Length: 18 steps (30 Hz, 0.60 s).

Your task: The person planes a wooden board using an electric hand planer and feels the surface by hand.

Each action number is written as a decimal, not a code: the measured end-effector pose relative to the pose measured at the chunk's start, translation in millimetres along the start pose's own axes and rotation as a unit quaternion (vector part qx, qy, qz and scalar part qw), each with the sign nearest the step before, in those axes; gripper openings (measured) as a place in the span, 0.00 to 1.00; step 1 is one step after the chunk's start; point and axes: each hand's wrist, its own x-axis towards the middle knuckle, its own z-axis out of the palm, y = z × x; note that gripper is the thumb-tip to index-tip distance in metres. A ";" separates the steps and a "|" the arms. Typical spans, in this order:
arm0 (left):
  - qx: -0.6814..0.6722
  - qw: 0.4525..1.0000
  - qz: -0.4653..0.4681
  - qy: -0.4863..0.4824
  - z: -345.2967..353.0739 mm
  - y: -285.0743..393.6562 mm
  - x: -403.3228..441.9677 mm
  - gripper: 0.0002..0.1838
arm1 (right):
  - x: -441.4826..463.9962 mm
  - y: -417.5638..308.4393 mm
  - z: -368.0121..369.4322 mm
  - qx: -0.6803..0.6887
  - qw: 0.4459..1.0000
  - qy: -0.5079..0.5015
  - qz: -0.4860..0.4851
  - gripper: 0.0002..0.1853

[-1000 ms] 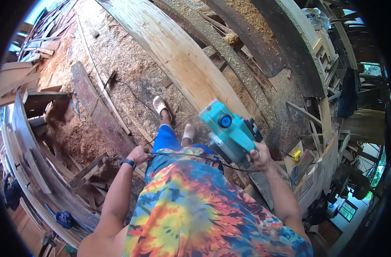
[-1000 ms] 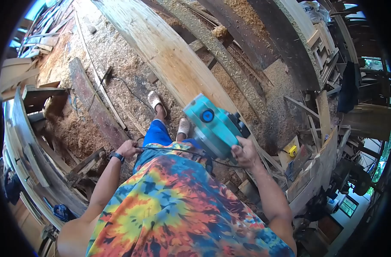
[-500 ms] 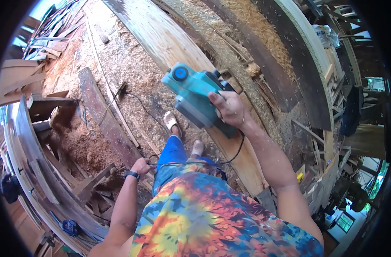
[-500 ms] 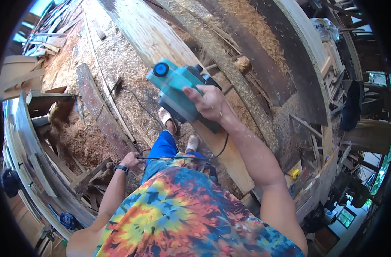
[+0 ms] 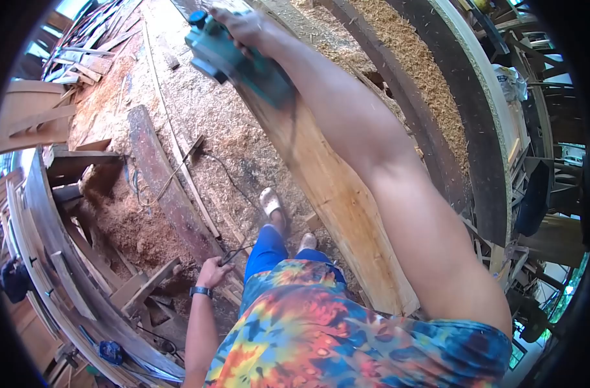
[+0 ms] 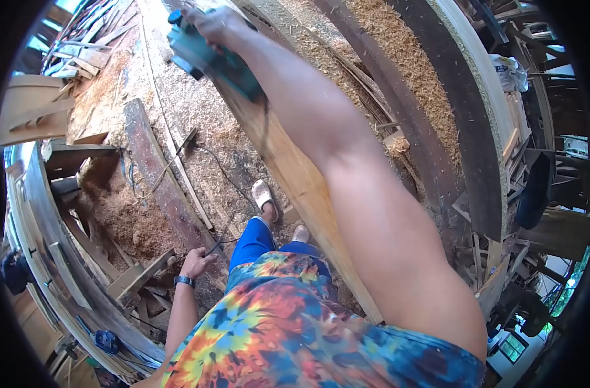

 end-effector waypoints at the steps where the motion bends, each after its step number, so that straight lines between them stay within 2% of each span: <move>1: -0.016 1.000 0.002 0.007 -2.1 -2.0 -2.0 0.23 | 18.3 -3.6 3.2 0.030 1.000 -0.003 -0.008 0.35; 5: -0.074 0.995 -0.012 0.062 -5.0 -7.9 -11.2 0.22 | 56.5 17.4 -5.4 0.110 0.986 -0.106 -0.071 0.34; 6: -0.104 0.992 -0.036 0.064 -12.1 15.2 -26.4 0.22 | 53.7 18.8 -7.1 0.130 0.979 -0.131 -0.088 0.34; 8: -0.039 0.997 -0.046 0.057 -15.3 8.2 -31.7 0.23 | 26.9 26.1 -15.9 0.140 0.978 -0.137 -0.068 0.33; 12: 0.027 0.997 -0.068 0.036 0.5 -38.3 -36.8 0.23 | -82.4 49.9 -34.8 0.119 0.985 -0.117 -0.034 0.31; 16: 0.047 0.993 -0.105 0.008 20.8 -65.0 -34.1 0.22 | -226.7 88.3 -55.2 0.101 0.990 -0.094 0.024 0.29; 18: 0.013 0.993 -0.114 0.000 31.8 -56.8 -37.2 0.22 | -299.7 120.4 -67.9 0.057 0.993 -0.092 0.041 0.28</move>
